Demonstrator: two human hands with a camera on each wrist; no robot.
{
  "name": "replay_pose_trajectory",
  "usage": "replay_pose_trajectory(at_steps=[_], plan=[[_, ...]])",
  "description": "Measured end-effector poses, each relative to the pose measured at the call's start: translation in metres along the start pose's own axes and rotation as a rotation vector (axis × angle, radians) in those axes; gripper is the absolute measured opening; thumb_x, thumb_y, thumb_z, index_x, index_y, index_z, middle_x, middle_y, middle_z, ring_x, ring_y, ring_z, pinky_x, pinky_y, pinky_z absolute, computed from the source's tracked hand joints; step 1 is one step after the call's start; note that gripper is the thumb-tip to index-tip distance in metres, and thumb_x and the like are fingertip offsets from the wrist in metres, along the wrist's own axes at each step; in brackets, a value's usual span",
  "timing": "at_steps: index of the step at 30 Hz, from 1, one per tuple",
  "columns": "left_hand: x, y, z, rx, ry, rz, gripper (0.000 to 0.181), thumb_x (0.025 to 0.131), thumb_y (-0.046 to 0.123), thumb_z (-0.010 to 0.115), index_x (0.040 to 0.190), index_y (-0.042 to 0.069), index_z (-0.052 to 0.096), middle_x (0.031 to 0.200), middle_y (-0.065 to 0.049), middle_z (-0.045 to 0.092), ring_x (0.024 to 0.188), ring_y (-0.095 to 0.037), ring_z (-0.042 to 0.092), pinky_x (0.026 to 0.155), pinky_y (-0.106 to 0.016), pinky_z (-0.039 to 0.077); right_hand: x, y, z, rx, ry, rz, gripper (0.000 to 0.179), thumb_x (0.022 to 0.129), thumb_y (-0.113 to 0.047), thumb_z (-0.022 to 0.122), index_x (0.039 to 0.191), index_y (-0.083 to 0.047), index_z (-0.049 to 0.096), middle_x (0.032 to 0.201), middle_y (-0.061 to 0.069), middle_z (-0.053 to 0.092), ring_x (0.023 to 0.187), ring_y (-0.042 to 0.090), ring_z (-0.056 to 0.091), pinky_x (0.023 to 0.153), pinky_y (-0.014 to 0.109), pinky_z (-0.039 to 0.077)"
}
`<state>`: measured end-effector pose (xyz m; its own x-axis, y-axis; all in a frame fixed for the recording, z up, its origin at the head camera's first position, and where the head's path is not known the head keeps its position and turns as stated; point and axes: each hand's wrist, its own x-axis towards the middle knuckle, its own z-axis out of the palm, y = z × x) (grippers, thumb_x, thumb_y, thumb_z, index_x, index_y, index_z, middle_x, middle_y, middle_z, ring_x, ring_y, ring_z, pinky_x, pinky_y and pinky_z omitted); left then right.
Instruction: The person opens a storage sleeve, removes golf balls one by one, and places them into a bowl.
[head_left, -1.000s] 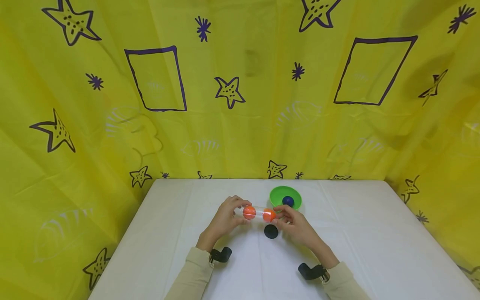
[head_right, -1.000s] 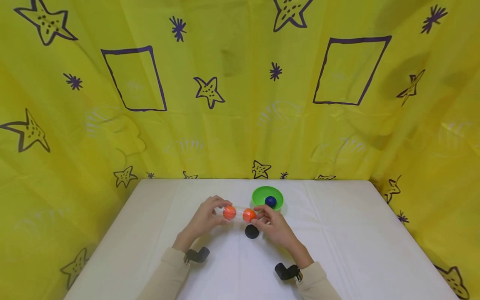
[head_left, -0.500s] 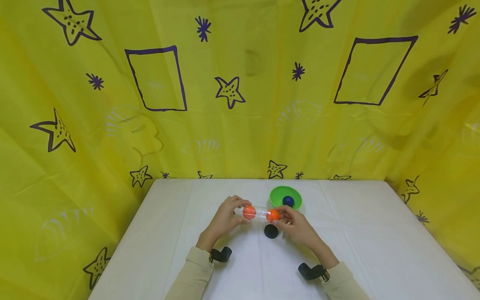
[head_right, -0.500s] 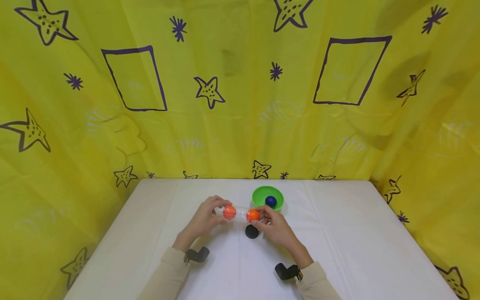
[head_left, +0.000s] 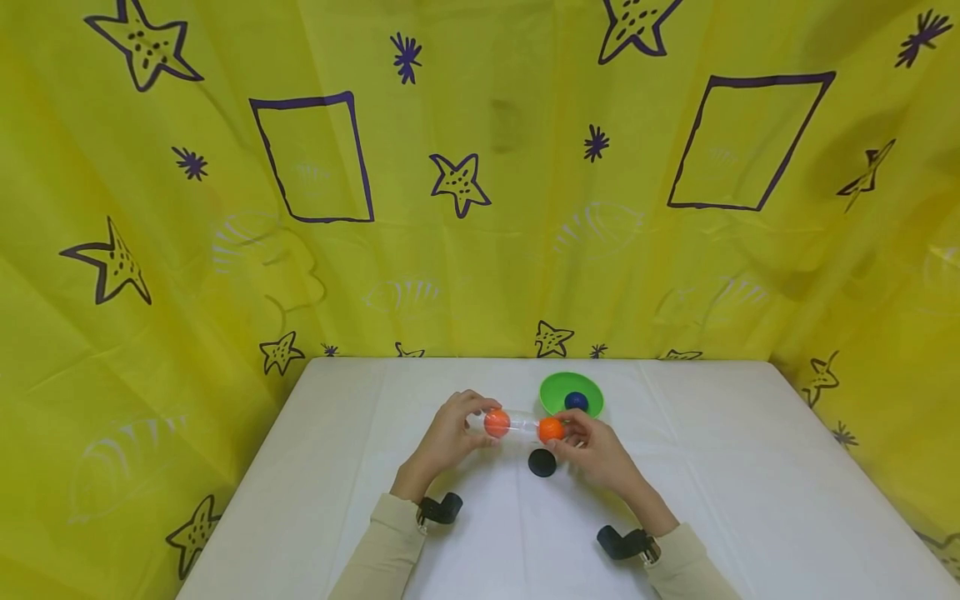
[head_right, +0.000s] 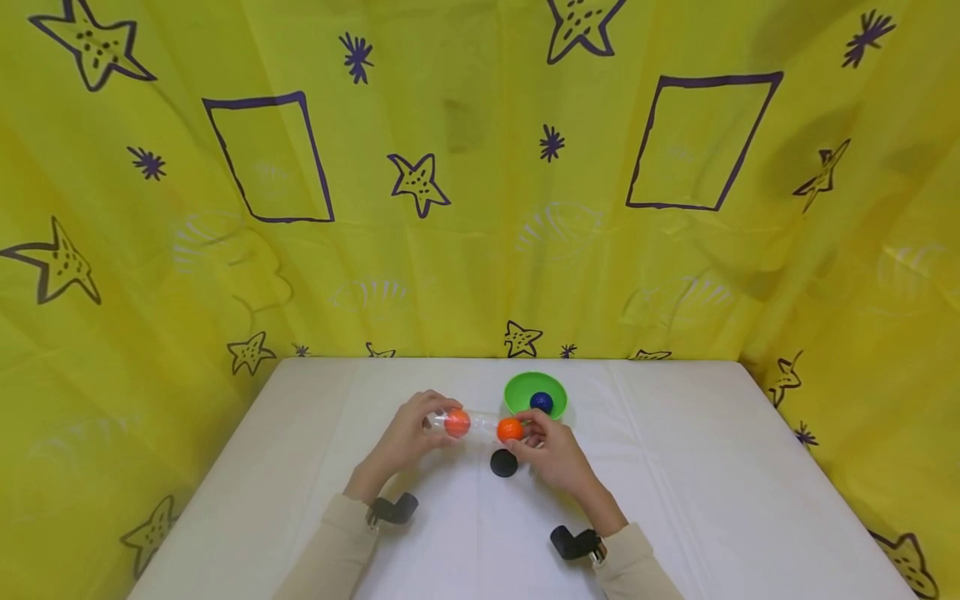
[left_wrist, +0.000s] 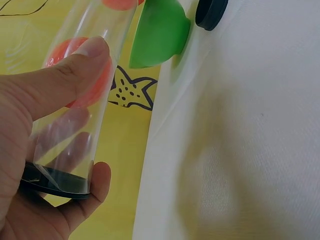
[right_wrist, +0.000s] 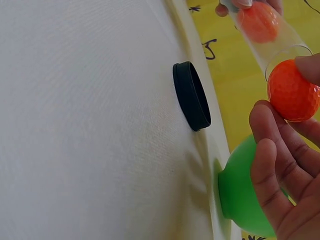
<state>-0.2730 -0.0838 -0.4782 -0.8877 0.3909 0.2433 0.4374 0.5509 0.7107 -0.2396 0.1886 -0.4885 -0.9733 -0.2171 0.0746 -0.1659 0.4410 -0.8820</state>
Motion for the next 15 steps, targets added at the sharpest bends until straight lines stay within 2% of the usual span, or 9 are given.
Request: replay_pose_trajectory(at_steps=[4,11,15], plan=[[0.000,0.000,-0.001,0.005,0.003,0.000,0.050,0.079,0.015,0.088,0.126,0.017,0.071,0.117,0.000,0.067,0.109,-0.020,0.057,0.085,-0.031,0.050,-0.001,0.001,-0.002,-0.029,0.031,-0.016,0.037,0.091,-0.019,0.077,0.123,-0.006,0.064,0.091,0.005,0.071,0.076,0.013,0.061,0.060,0.024,0.050],[-0.001,0.000,-0.001,0.000,0.005,-0.003,0.049,0.079,0.013,0.088,0.124,0.016,0.072,0.116,0.000,0.067,0.109,-0.026,0.057,0.084,-0.030,0.048,0.000,-0.001,-0.008,-0.051,0.066,0.027,0.041,0.090,-0.021,0.079,0.125,-0.008,0.064,0.095,0.004,0.070,0.084,0.016,0.059,0.069,0.022,0.051],[-0.001,0.000,-0.001,-0.004,0.011,-0.001,0.048,0.078,0.012,0.089,0.123,0.016,0.072,0.115,0.000,0.067,0.109,-0.027,0.057,0.083,-0.029,0.047,0.000,-0.002,-0.011,-0.045,0.073,0.004,0.044,0.090,-0.023,0.080,0.126,-0.004,0.063,0.096,0.007,0.070,0.085,0.017,0.058,0.070,0.022,0.051]])
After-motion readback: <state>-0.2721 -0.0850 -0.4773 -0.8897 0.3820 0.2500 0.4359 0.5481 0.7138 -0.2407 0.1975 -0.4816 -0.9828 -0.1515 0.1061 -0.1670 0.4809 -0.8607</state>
